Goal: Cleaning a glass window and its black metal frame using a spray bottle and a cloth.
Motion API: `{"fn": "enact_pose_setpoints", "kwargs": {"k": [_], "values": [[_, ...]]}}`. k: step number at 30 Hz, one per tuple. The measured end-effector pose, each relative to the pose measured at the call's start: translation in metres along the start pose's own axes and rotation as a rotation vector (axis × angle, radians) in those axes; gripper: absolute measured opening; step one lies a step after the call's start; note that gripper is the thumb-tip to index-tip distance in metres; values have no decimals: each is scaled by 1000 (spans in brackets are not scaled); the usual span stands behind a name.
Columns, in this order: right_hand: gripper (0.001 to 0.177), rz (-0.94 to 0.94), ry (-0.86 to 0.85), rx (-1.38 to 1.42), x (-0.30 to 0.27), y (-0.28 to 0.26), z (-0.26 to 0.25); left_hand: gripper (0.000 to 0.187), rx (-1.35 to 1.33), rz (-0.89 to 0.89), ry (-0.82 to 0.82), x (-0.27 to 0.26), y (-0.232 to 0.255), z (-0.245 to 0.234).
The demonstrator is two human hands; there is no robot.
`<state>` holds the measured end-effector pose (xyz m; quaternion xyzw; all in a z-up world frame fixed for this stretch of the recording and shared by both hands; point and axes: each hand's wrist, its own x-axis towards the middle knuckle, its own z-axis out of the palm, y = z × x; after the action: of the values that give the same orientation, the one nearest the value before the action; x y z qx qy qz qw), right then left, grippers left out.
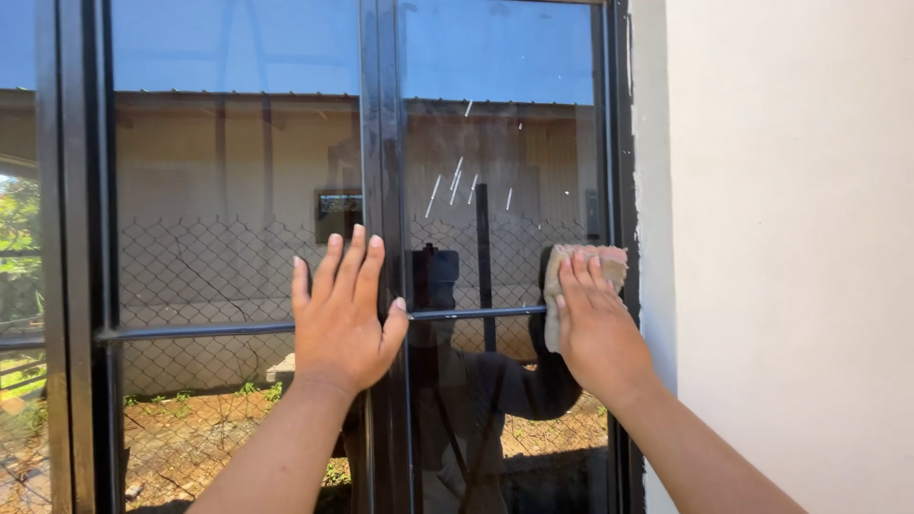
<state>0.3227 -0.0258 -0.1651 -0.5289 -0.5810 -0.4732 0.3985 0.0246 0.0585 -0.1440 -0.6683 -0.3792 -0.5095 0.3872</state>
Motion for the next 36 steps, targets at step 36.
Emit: {"fn": "enact_pose_setpoints", "kwargs": {"k": [36], "values": [[36, -202, 340, -589, 169, 81, -59, 59, 19, -276, 271, 26, 56, 1]]}}
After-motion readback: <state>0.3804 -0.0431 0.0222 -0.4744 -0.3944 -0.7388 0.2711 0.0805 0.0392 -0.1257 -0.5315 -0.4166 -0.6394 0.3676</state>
